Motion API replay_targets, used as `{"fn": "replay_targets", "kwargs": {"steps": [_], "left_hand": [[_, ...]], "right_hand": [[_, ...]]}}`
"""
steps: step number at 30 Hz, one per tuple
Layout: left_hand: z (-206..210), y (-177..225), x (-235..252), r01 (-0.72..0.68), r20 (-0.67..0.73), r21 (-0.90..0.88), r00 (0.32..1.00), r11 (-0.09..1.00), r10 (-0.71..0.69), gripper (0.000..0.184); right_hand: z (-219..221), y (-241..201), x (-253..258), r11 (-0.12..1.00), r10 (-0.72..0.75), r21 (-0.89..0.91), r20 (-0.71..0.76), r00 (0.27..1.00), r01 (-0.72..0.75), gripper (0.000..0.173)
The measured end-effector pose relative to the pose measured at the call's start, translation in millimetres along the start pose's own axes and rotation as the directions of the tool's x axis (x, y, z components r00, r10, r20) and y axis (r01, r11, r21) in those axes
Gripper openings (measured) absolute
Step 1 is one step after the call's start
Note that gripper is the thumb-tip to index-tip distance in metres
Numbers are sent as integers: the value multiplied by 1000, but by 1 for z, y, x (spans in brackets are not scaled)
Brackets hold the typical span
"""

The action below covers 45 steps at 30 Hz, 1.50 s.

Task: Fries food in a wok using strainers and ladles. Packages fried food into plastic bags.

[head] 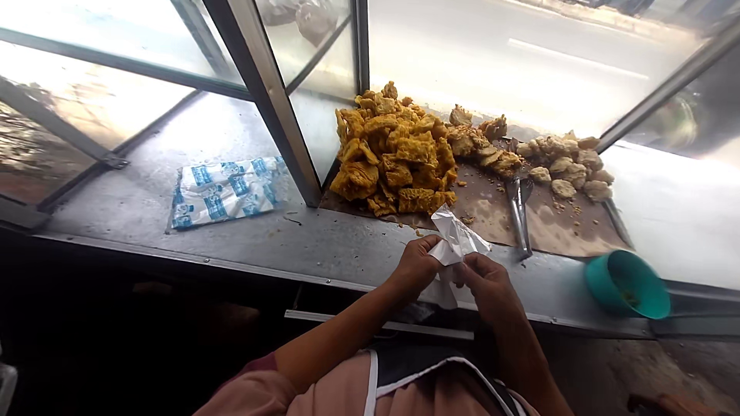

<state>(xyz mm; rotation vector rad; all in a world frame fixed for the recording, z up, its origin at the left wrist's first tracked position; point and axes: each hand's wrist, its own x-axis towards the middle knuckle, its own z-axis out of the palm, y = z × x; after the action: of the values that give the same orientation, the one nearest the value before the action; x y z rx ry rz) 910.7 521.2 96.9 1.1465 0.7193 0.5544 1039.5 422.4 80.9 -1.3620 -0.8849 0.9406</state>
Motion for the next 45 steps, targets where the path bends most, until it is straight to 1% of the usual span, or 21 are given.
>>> {"fn": "replay_targets", "kwargs": {"steps": [3, 5, 6, 8, 9, 10, 12, 15, 19, 22, 25, 29, 31, 34, 36, 38, 40, 42, 43, 44, 45], "left_hand": [[-9, -20, 5, -341, 110, 223, 940, 913, 324, 20], [-13, -29, 8, -450, 145, 292, 893, 844, 426, 23], [-13, -29, 8, -437, 131, 281, 900, 855, 417, 22], [-11, -24, 7, -366, 43, 217, 930, 905, 366, 20], [-8, -20, 6, -323, -14, 178, 944, 930, 330, 16], [-6, -17, 7, -289, -61, 145, 952, 946, 300, 12], [-3, -13, 9, -271, -100, 126, 954, 954, 284, 8], [-3, -13, 8, -266, -88, 135, 956, 954, 279, 11], [-7, -7, 6, -251, -25, 152, 966, 956, 258, 22], [-9, -6, 5, -235, 37, 148, 972, 961, 232, 25], [-10, -5, 4, -245, 47, 144, 970, 959, 240, 28], [-24, -9, 9, -325, 2, 179, 944, 929, 330, 25], [-32, -11, 10, -373, -13, 382, 913, 846, 408, 21], [-43, -22, 14, -421, 28, 732, 804, 536, 594, 28], [-47, -26, 13, -368, 30, 814, 800, 450, 600, 27], [-42, -18, 3, -326, -21, 803, 822, 500, 569, 32], [-27, 0, -9, -338, -57, 778, 802, 530, 595, 53], [-9, 10, -13, -362, 7, 833, 763, 419, 646, 71], [-3, 9, -12, -358, 33, 836, 790, 416, 612, 66], [-1, 7, -12, -345, 25, 799, 837, 492, 547, 47], [0, 7, -12, -312, -14, 712, 889, 629, 457, 25]], "right_hand": [[-8, -9, -2, 880, 146, 460, -32, 989, -115, 25], [-16, -18, 1, 849, 117, 522, -41, 992, -79, 28], [-19, -21, 4, 890, 77, 453, -58, 995, -43, 26], [-20, -24, 9, 983, 16, 181, -73, 997, -3, 14], [-19, -23, 11, 998, 25, 52, -46, 999, -22, 9], [-17, -21, 12, 998, 57, -36, -1, 998, -57, 13], [-10, -17, 14, 994, 82, -83, 62, 995, -77, 15], [-1, -12, 17, 999, 46, -11, 3, 999, -46, 18], [-6, -13, 21, 972, 81, 222, -30, 996, -72, 19], [-8, -14, 21, 917, 119, 386, -13, 993, -105, 25], [-12, -9, 23, 809, 131, 570, 64, 989, -144, 25], [-29, -11, 24, 758, 118, 635, 91, 989, -149, 20], [-37, -20, 26, 758, 114, 644, 24, 993, -103, 25], [-49, -40, 35, 731, 80, 680, -176, 981, 62, 35], [-51, -50, 44, 782, 11, 601, -278, 961, 165, 29], [-43, -49, 53, 891, -104, 387, -333, 937, 237, 21], [-30, -45, 56, 949, -197, 180, -300, 934, 258, 14], [-10, -43, 50, 959, -236, 120, -170, 957, 258, 13], [1, -42, 45, 959, -239, 136, -88, 967, 249, 13], [8, -40, 39, 957, -247, 152, -15, 969, 246, 12], [8, -38, 36, 955, -276, 123, 46, 960, 269, 9]]}}
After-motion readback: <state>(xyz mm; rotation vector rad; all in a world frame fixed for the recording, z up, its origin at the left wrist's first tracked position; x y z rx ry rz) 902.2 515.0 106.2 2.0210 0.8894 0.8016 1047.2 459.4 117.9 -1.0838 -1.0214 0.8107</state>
